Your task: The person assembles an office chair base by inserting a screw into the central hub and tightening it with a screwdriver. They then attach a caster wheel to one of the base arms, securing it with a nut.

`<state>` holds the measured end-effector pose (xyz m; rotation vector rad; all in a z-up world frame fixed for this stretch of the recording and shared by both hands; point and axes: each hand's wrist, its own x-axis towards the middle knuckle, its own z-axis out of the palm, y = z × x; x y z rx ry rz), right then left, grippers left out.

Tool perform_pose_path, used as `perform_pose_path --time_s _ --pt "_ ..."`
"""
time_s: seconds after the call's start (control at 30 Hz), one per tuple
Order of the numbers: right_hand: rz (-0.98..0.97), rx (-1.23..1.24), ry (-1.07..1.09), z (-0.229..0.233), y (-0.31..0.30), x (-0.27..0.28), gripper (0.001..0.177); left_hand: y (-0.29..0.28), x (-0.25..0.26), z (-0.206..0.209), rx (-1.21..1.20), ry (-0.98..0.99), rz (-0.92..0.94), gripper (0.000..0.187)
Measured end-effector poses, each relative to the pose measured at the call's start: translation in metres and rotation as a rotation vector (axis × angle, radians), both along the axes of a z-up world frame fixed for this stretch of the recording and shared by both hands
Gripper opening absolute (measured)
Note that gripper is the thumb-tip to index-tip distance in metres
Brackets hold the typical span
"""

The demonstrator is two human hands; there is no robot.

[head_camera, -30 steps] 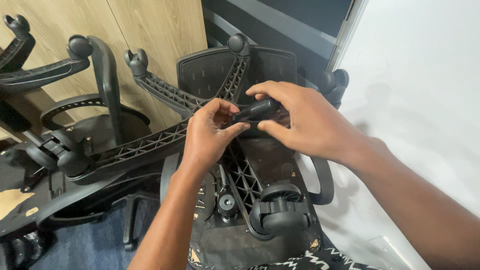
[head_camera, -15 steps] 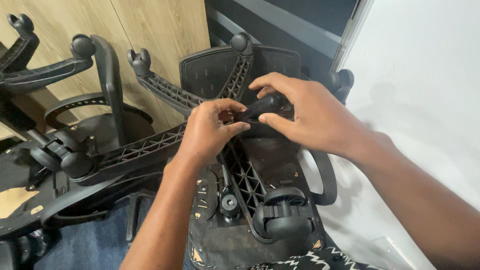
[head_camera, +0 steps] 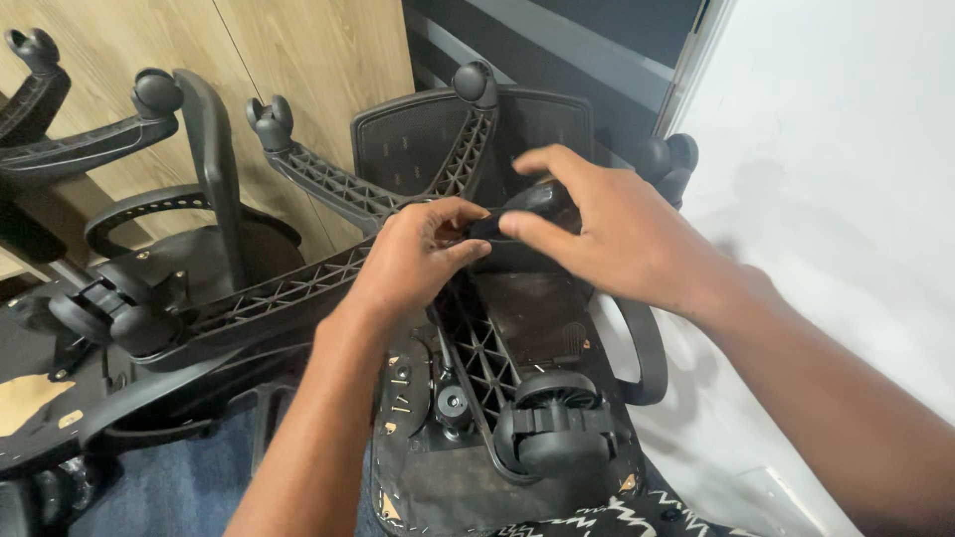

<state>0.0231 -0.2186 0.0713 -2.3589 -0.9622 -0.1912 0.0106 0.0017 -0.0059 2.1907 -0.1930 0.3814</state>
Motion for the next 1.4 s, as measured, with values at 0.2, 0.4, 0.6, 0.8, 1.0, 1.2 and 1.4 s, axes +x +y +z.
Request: perform_pose_path --time_s 0.2,0.4,0.6,0.8,1.0,1.2,1.4 --pt "0.21 0.068 -0.144 -0.004 -0.004 0.003 0.038 0.002 0.005 0.003 0.006 -0.076 -0.121 0.034" --pt "-0.174 0.046 0.29 0.001 0.007 -0.006 0.041 -0.016 -0.005 0.002 -0.076 -0.129 0.021 0.041" --pt "-0.148 -0.213 0.195 0.005 -0.006 -0.016 0.056 -0.005 -0.001 -0.002 -0.171 0.077 -0.072 0.03" --pt "0.107 0.018 -0.008 -0.002 -0.003 -0.016 0.039 -0.003 -0.007 -0.012 0.092 -0.212 -0.081 0.038" --pt "-0.167 0.027 0.378 0.001 0.005 -0.019 0.046 -0.016 -0.018 -0.005 -0.116 -0.156 0.045 0.044" --pt "-0.169 0.152 0.156 0.016 -0.016 -0.01 0.03 -0.038 -0.009 0.0 -0.129 -0.248 0.068 0.046" --pt "-0.251 0.222 -0.023 0.02 -0.042 0.006 0.026 -0.053 0.026 -0.001 -0.056 -0.227 0.06 0.056"
